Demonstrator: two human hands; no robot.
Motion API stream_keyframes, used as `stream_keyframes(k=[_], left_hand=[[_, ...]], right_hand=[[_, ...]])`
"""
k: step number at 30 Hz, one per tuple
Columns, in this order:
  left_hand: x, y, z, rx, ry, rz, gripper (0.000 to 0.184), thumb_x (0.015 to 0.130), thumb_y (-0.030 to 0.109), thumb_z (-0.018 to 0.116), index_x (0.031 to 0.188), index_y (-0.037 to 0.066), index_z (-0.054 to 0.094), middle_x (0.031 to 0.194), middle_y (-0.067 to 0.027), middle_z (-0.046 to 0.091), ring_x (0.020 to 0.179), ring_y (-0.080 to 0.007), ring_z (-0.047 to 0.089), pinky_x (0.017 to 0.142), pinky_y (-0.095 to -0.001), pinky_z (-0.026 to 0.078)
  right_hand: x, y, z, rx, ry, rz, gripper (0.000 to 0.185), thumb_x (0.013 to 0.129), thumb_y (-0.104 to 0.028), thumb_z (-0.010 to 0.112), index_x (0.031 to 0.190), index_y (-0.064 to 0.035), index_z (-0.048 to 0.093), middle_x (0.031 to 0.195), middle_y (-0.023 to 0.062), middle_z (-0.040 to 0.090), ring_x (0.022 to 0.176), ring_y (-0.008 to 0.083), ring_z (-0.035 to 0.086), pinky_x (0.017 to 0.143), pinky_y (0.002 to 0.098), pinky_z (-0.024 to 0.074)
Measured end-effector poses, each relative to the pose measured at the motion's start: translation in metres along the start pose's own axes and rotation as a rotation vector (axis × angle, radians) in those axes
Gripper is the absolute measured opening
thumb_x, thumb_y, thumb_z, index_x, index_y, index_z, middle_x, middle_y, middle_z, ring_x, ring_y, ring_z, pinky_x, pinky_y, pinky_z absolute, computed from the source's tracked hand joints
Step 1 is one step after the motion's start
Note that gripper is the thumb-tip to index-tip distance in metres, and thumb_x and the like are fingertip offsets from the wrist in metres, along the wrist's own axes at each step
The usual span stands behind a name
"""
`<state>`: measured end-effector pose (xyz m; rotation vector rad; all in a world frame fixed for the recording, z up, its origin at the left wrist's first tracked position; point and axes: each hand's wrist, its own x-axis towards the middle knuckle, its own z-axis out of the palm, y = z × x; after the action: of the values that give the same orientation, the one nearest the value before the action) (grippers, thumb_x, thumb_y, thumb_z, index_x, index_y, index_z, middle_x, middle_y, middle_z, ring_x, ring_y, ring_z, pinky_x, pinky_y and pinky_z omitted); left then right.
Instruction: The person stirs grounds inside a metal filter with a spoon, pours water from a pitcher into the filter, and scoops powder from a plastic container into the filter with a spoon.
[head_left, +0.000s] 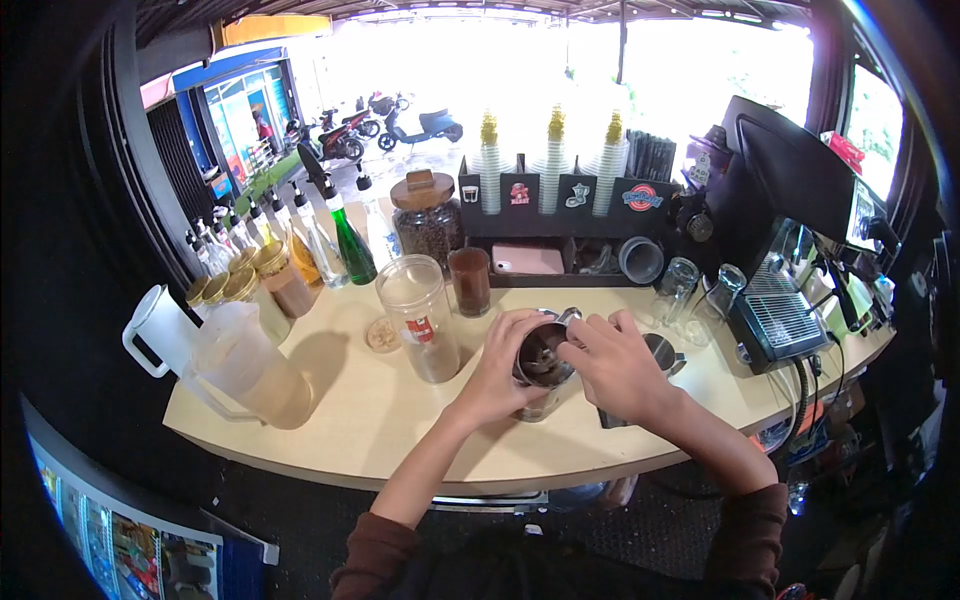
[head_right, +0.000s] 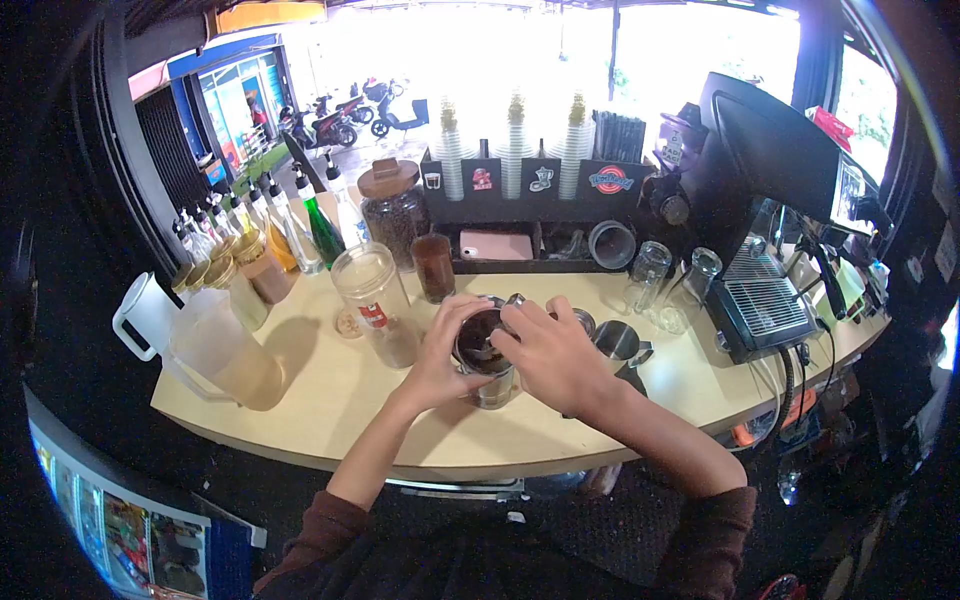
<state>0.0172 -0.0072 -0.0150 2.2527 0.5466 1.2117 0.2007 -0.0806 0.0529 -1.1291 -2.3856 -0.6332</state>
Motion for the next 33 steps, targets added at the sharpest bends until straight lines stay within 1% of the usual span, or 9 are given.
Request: stream_keyframes(k=[2, 6, 8, 11, 14, 18, 20, 30, 33], left_hand=[[0.001, -0.001, -0.003, 0.01, 0.029, 0.03, 0.081, 0.057, 0.005, 0.081, 0.13, 0.011, 0.045, 0.13, -0.0106, 0.047, 0.125, -0.0324, 0.042, 0.11, -0.0419, 0.031], [0.002, 0.0, -0.004, -0.045, 0.073, -0.001, 0.082, 0.057, 0.004, 0.081, 0.13, 0.01, 0.045, 0.128, -0.0109, 0.05, 0.123, -0.0319, 0.045, 0.109, -0.0407, 0.034], [0.002, 0.002, -0.005, -0.075, 0.106, -0.014, 0.083, 0.055, 0.004, 0.082, 0.13, 0.01, 0.045, 0.127, -0.01, 0.051, 0.119, -0.0292, 0.05, 0.105, -0.0377, 0.039], [0.0, -0.001, -0.003, -0.152, 0.171, -0.031, 0.084, 0.054, 0.004, 0.084, 0.128, 0.009, 0.045, 0.127, -0.0093, 0.051, 0.116, -0.0256, 0.053, 0.102, -0.0353, 0.042], [-0.002, -0.009, 0.001, -0.223, 0.223, -0.051, 0.089, 0.053, 0.006, 0.087, 0.13, 0.006, 0.041, 0.128, -0.0097, 0.049, 0.12, -0.02, 0.05, 0.105, -0.0342, 0.04], [-0.004, -0.011, 0.005, -0.2, 0.29, -0.032, 0.089, 0.052, 0.007, 0.088, 0.127, 0.006, 0.042, 0.125, -0.0096, 0.049, 0.118, -0.0204, 0.052, 0.103, -0.0337, 0.041], [-0.002, -0.009, 0.006, -0.152, 0.335, -0.015, 0.087, 0.052, 0.006, 0.088, 0.125, 0.006, 0.042, 0.122, -0.0087, 0.049, 0.115, -0.0211, 0.053, 0.102, -0.0338, 0.042], [-0.003, -0.005, 0.012, -0.111, 0.386, -0.005, 0.085, 0.052, 0.009, 0.089, 0.123, 0.007, 0.043, 0.122, -0.0094, 0.046, 0.115, -0.022, 0.051, 0.102, -0.0349, 0.041], [-0.003, -0.003, 0.009, -0.082, 0.357, 0.007, 0.086, 0.051, 0.008, 0.088, 0.125, 0.006, 0.044, 0.123, -0.0096, 0.046, 0.116, -0.0231, 0.05, 0.103, -0.0351, 0.04]], right_hand=[[-0.002, 0.003, 0.0, -0.025, 0.012, -0.003, 0.021, 0.069, -0.006, 0.062, 0.089, -0.008, 0.058, 0.092, 0.0042, 0.051, 0.086, 0.0211, 0.051, 0.076, 0.0378, 0.0355], [-0.001, 0.002, -0.003, -0.072, 0.066, 0.014, 0.023, 0.068, -0.006, 0.063, 0.091, -0.0075, 0.058, 0.092, 0.0042, 0.051, 0.086, 0.0213, 0.051, 0.077, 0.0379, 0.0359], [-0.001, -0.001, -0.006, -0.083, -0.034, -0.026, 0.026, 0.067, -0.006, 0.064, 0.092, -0.0073, 0.058, 0.091, 0.0045, 0.051, 0.086, 0.0211, 0.051, 0.077, 0.0383, 0.0362], [0.002, 0.001, -0.005, -0.118, 0.065, 0.015, 0.029, 0.065, -0.006, 0.064, 0.093, -0.0077, 0.058, 0.092, 0.0048, 0.051, 0.086, 0.0209, 0.051, 0.077, 0.039, 0.0368], [0.002, -0.006, -0.008, -0.103, 0.007, -0.077, 0.031, 0.065, -0.008, 0.064, 0.095, -0.007, 0.058, 0.093, 0.0051, 0.051, 0.087, 0.0202, 0.051, 0.077, 0.0391, 0.0373], [0.004, -0.005, -0.004, -0.18, 0.073, -0.038, 0.033, 0.065, -0.008, 0.064, 0.097, -0.006, 0.059, 0.092, 0.0051, 0.051, 0.087, 0.0201, 0.052, 0.076, 0.0383, 0.0374], [0.006, -0.007, -0.002, -0.246, 0.089, -0.069, 0.022, 0.076, -0.018, 0.057, 0.095, -0.0068, 0.057, 0.091, 0.0034, 0.051, 0.083, 0.0174, 0.051, 0.071, 0.0343, 0.0375], [0.008, -0.016, 0.008, -0.183, 0.082, -0.002, 0.023, 0.074, -0.016, 0.059, 0.094, -0.0065, 0.057, 0.088, 0.0042, 0.05, 0.081, 0.018, 0.05, 0.068, 0.0341, 0.0348], [0.007, -0.013, 0.01, -0.194, 0.142, 0.097, 0.021, 0.074, -0.016, 0.058, 0.094, -0.007, 0.057, 0.088, 0.0044, 0.049, 0.081, 0.0187, 0.05, 0.067, 0.0342, 0.0344]])
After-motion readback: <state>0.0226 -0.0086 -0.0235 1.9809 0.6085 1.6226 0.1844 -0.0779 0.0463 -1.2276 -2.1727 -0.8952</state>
